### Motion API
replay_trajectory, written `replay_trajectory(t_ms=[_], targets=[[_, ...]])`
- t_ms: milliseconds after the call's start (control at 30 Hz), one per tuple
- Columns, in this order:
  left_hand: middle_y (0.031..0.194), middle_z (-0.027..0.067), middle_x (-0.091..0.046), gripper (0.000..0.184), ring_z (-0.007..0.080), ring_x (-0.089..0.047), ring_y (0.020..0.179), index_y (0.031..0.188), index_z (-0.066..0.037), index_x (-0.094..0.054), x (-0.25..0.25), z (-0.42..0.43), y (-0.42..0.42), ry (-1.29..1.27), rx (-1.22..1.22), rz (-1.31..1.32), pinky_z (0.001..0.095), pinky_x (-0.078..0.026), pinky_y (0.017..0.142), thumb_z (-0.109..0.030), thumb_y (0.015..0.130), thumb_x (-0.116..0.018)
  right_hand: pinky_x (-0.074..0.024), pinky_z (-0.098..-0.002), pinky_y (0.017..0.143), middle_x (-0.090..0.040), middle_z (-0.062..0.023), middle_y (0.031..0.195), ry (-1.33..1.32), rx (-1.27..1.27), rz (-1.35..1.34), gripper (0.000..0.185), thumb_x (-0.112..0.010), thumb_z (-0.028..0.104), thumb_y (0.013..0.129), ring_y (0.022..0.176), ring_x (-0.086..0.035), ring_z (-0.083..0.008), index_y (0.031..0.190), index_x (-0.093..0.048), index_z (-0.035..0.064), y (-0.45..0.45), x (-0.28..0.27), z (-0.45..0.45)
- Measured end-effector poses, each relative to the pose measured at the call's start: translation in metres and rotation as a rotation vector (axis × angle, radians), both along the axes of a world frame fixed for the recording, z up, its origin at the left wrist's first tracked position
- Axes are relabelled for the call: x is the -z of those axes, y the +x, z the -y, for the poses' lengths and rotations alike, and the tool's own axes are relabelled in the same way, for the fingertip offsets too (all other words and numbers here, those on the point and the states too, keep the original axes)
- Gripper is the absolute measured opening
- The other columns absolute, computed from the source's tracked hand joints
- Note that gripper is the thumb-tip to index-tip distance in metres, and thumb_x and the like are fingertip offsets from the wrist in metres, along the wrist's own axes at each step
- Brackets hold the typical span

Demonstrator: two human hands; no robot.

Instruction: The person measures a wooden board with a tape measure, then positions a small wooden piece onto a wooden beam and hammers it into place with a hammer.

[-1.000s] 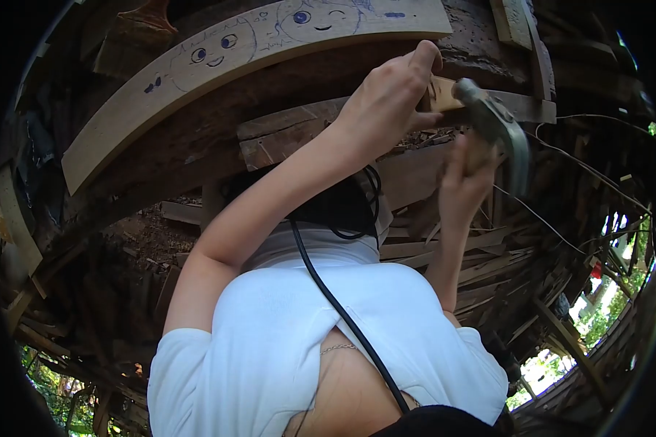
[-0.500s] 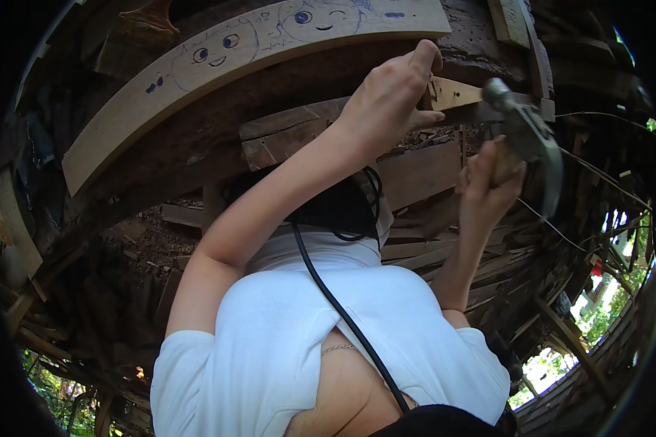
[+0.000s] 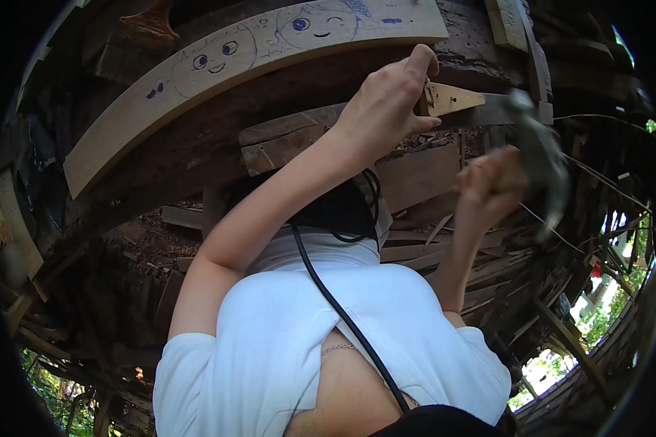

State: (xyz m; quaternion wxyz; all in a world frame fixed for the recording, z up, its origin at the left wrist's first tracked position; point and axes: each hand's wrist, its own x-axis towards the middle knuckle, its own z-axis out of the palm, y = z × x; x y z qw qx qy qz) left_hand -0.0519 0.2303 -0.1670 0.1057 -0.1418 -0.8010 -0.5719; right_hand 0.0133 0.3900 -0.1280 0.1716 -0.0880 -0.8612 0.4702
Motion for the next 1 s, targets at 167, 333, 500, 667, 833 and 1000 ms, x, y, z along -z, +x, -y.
replay_trajectory(t_ms=[167,333,500,667,833,1000], targets=[[0.087,0.0156,-0.06,0.06,0.0328,-0.062,0.086,0.102,-0.005,-0.041,0.0,0.002,0.002,0.004,0.02,0.022,0.0384,-0.049,0.074,-0.015,0.059,-0.082,-0.0453,-0.0312,0.056,-0.061,-0.0088,0.071,0.265,-0.121,0.046,0.022,-0.056,0.016,0.089,0.061,-0.059,-0.0188,0.095,-0.054,-0.0043,-0.005,-0.001,0.001],[0.088,0.0163,-0.06,0.061,0.0333,-0.062,0.086,0.103,-0.005,-0.04,0.0,0.001,0.0,0.007,0.028,0.016,0.0387,-0.05,0.075,-0.015,0.059,-0.081,-0.0336,-0.0207,0.04,-0.046,-0.0029,0.058,-0.265,-0.079,-0.211,0.02,-0.052,0.022,0.092,0.043,-0.043,-0.0073,0.094,-0.047,0.0027,-0.009,-0.013,0.015],[0.088,0.0162,-0.061,0.061,0.0337,-0.061,0.086,0.103,-0.005,-0.04,-0.001,0.001,-0.002,0.015,0.018,-0.005,0.0388,-0.05,0.075,-0.014,0.06,-0.081,-0.0351,-0.0198,0.041,-0.048,-0.0016,0.059,0.257,-0.151,-0.059,0.019,-0.054,0.021,0.091,0.045,-0.045,-0.0069,0.092,-0.048,0.0027,-0.008,0.021,0.001],[0.088,0.0166,-0.06,0.06,0.0339,-0.061,0.087,0.103,-0.005,-0.039,-0.001,0.002,0.002,0.007,0.027,0.011,0.039,-0.05,0.075,-0.014,0.06,-0.081,-0.0403,-0.0225,0.045,-0.053,-0.005,0.06,-0.304,-0.171,-0.231,0.019,-0.053,0.019,0.091,0.046,-0.05,-0.0094,0.086,-0.049,0.001,0.0,-0.01,0.006],[0.088,0.0166,-0.06,0.059,0.0337,-0.061,0.087,0.102,-0.005,-0.039,-0.002,0.003,0.001,0.02,0.06,0.021,0.0389,-0.05,0.075,-0.013,0.062,-0.08,-0.0338,-0.0207,0.04,-0.047,-0.0008,0.058,0.224,-0.171,-0.11,0.02,-0.055,0.02,0.091,0.044,-0.043,-0.0063,0.089,-0.05,0.001,-0.008,0.018,0.004],[0.088,0.0162,-0.06,0.058,0.034,-0.061,0.087,0.103,-0.005,-0.039,-0.001,0.002,0.003,0.007,0.042,0.015,0.0384,-0.05,0.074,-0.014,0.062,-0.08,-0.034,-0.0197,0.04,-0.046,0.0001,0.058,-0.148,-0.105,-0.097,0.018,-0.055,0.018,0.091,0.047,-0.044,-0.0049,0.087,-0.05,0.001,-0.005,-0.015,0.016]])
